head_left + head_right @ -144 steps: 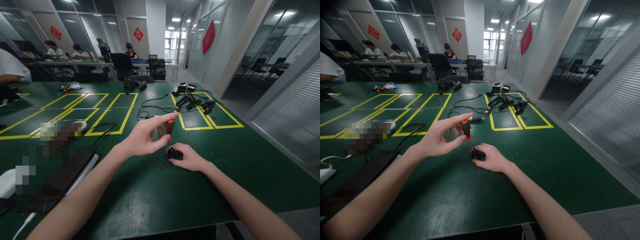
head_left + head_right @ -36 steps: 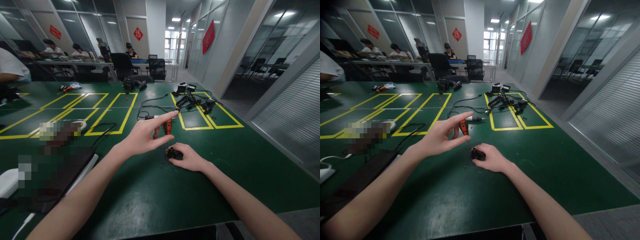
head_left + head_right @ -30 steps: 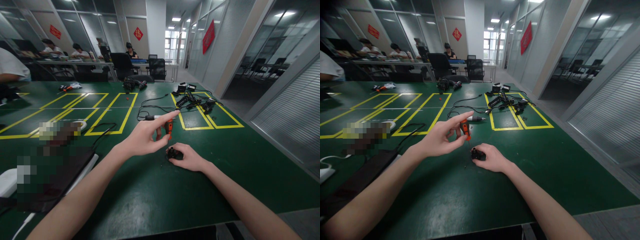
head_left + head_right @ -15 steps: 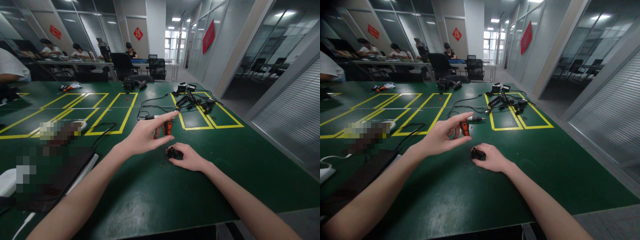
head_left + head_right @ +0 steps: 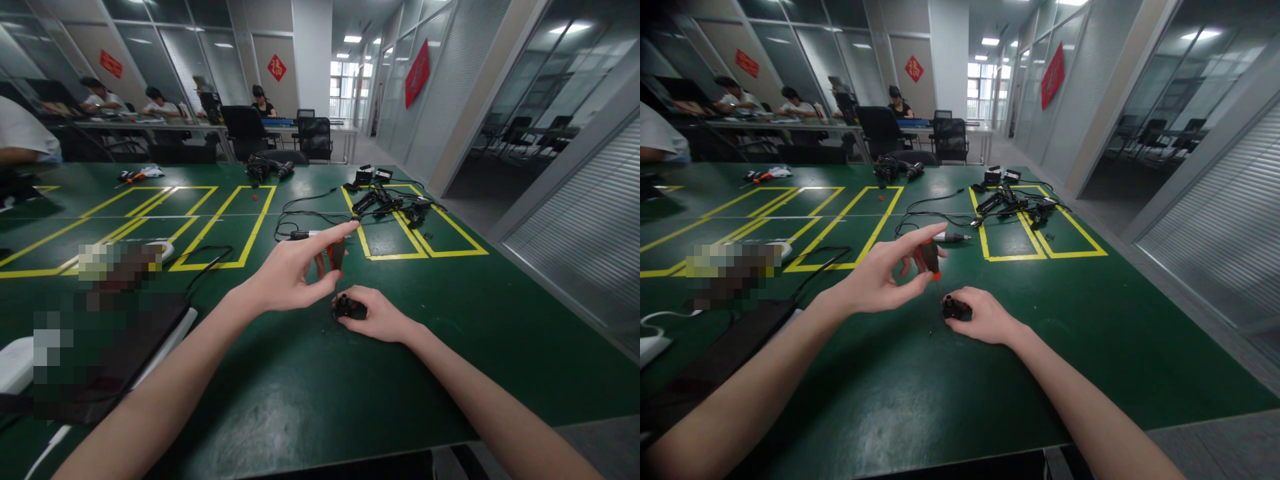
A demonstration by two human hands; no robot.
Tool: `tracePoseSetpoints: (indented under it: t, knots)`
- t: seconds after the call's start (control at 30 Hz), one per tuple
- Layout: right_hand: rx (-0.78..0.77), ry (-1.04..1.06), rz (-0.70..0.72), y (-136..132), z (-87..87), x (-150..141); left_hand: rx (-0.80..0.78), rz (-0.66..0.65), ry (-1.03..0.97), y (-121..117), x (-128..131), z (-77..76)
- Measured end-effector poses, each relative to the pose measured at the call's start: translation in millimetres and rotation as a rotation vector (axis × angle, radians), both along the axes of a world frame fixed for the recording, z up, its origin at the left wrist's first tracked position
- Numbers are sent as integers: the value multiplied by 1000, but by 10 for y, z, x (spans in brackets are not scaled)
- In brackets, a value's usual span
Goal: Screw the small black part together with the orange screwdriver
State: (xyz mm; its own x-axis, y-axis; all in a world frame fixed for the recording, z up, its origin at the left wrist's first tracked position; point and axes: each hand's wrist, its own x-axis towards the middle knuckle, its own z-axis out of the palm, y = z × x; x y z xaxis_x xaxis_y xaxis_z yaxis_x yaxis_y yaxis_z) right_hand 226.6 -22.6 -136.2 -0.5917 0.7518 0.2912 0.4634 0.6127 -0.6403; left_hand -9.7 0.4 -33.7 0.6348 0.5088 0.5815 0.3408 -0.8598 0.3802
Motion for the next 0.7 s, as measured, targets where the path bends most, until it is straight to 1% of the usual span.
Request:
tracePoseSetpoints:
  t: [0.23, 0.37, 0.53, 0.7]
  knots:
    - [13, -1, -6, 10, -25, 6, 59, 49, -11, 2, 4, 4]
    - [17, 4, -1, 12, -33, 6, 23, 12, -9, 3, 2, -5]
    - [17, 4, -6, 11, -31, 5, 37, 44, 8, 3, 3, 0]
    - [15, 2, 0, 13, -23, 1, -10, 0, 6, -1, 8, 1]
